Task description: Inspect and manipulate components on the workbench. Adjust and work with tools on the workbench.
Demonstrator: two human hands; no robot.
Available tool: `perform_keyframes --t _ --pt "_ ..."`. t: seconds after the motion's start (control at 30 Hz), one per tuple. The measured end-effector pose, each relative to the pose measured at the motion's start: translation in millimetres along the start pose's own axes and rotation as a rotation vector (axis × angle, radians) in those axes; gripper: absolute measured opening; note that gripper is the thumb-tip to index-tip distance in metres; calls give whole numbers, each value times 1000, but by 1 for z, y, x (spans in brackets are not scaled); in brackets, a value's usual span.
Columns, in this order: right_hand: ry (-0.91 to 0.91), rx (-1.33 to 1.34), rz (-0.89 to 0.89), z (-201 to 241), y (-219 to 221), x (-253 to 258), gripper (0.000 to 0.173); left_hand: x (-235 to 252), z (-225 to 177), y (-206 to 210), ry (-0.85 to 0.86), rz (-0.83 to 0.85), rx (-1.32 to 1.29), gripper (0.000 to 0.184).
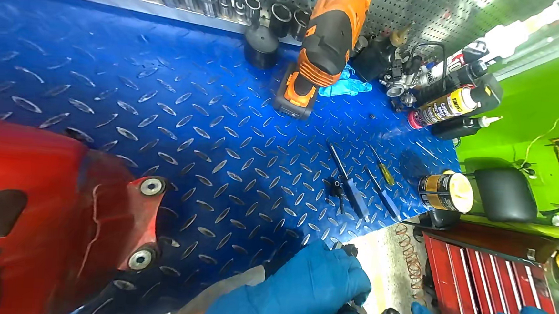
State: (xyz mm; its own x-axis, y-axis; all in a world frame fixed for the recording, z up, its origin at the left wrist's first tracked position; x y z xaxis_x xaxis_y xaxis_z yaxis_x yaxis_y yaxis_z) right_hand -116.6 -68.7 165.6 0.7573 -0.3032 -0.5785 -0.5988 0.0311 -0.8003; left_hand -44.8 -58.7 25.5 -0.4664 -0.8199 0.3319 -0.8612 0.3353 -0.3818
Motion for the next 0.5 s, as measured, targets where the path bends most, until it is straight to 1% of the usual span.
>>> perform_keyframes --t 0.07,0.1,0.13,0.2,0.23,0.27,0.3,0.33,0.37,0.43,0.5 --pt "-39 -59 -40 -4 -5 1 38 -2 2 -5 -5 3 6 23" --pt "-64 -90 -67 -9 -8 0 39 -4 6 -8 -18 -2 -4 29" --pt "-79 -108 -91 -15 -11 -2 40 -7 12 -10 -41 -7 -30 37" --pt "-9 -103 -187 -39 -8 -2 37 -17 31 -15 -125 -32 -92 55" --pt "77 -70 -277 -57 2 0 36 -23 43 -20 -184 -48 -121 59" --pt "185 -20 -389 -76 18 6 39 -31 55 -24 -249 -67 -150 60" --pt "299 77 -501 -95 38 15 43 -39 66 -30 -307 -100 -180 56" --pt "431 195 -548 -111 63 29 46 -47 76 -35 -350 -146 -219 54" --pt "561 323 -549 -125 91 45 48 -55 84 -41 -375 -208 -263 53" --pt "768 538 -496 -144 145 81 48 -68 93 -54 -358 -341 -352 53" --pt "879 648 -450 -150 185 110 49 -78 92 -63 -321 -432 -399 55"
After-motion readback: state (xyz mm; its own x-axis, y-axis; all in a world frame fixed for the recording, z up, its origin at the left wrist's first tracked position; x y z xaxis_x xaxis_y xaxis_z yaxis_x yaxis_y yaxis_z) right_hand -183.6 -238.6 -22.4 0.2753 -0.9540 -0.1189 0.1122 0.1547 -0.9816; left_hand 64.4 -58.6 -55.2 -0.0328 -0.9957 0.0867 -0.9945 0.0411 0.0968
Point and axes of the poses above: each hand's wrist, its own x-axis towards the middle knuckle, its own y-axis out of the palm, z = x × y, the point moved 9 cm from there along x, towards the middle knuckle, and after that the axes turned 1 degree about z, right-handed, at the moved point
